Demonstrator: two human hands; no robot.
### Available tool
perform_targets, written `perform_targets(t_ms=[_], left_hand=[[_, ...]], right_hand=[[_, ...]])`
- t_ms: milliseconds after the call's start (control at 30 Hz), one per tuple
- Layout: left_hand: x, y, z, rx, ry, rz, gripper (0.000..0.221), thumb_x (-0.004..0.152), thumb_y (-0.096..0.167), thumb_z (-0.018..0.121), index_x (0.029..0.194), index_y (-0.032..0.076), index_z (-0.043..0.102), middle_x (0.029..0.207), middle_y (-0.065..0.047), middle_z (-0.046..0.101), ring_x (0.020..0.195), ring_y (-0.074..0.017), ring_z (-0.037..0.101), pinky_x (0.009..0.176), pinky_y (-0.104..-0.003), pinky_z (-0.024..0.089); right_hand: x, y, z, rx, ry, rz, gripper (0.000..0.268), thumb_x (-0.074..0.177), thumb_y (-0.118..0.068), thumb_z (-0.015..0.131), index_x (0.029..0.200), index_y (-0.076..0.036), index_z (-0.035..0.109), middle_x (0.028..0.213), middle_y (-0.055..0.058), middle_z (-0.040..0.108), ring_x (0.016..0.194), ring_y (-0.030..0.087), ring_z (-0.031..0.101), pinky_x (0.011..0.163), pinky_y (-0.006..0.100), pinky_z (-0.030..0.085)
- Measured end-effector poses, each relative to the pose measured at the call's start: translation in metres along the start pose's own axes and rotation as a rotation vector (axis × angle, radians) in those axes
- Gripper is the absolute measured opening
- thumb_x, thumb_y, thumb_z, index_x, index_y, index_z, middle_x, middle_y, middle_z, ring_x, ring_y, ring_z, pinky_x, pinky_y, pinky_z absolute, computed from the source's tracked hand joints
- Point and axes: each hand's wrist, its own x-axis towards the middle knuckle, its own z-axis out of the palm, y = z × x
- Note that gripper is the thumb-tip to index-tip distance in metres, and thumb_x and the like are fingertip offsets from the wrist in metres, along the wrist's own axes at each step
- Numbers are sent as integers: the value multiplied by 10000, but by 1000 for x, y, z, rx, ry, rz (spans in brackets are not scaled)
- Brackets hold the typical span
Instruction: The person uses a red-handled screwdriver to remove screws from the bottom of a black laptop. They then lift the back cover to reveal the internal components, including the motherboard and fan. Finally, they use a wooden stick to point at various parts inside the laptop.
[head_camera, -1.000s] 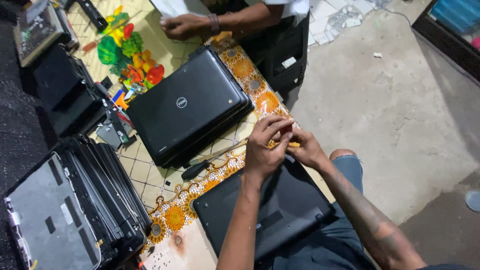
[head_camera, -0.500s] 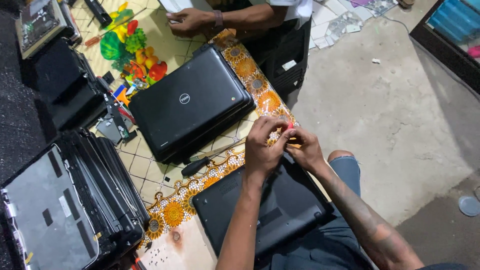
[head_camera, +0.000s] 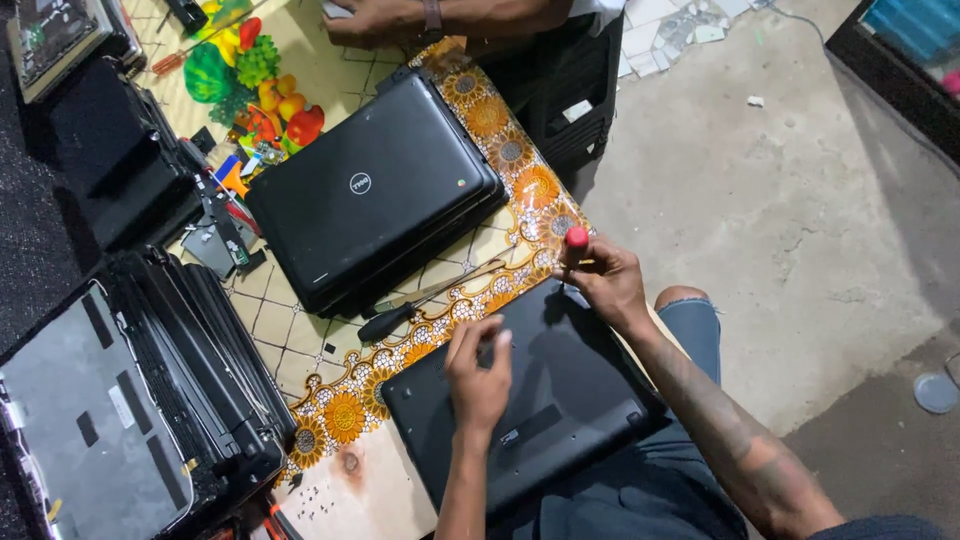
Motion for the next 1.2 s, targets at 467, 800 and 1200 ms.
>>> perform_targets(t_ms=[467, 800, 1200], left_hand=[[-103, -64, -98, 375, 406, -408, 187, 877, -6, 601, 997, 61, 728, 979, -56, 661, 807, -172, 624, 679, -293, 505], [-108, -80, -90, 297, 448, -399, 193, 870, 37, 650, 1053, 24, 710, 1023, -95, 648, 787, -185, 668, 682, -268, 571], [-82, -107, -94, 518, 415, -329, 383, 767, 150, 717, 1150, 134, 697, 987, -75, 640, 837, -251, 672, 677, -383, 588]], right_hand=[[-4, 2, -4, -283, -102, -278, 210, 825, 40, 720, 1023, -28, 710, 1001, 107, 700, 878, 183, 675, 776, 282, 619], [-24, -7, 18, -108, -164, -256, 204, 859, -17, 712, 1056, -2, 657, 985, 113, 679, 881, 194, 675, 790, 312, 629], [-91, 16, 186, 28, -491, -217, 128, 811, -68, 769, 918, -45, 702, 720, 125, 701, 700, 220, 717, 591, 317, 559]])
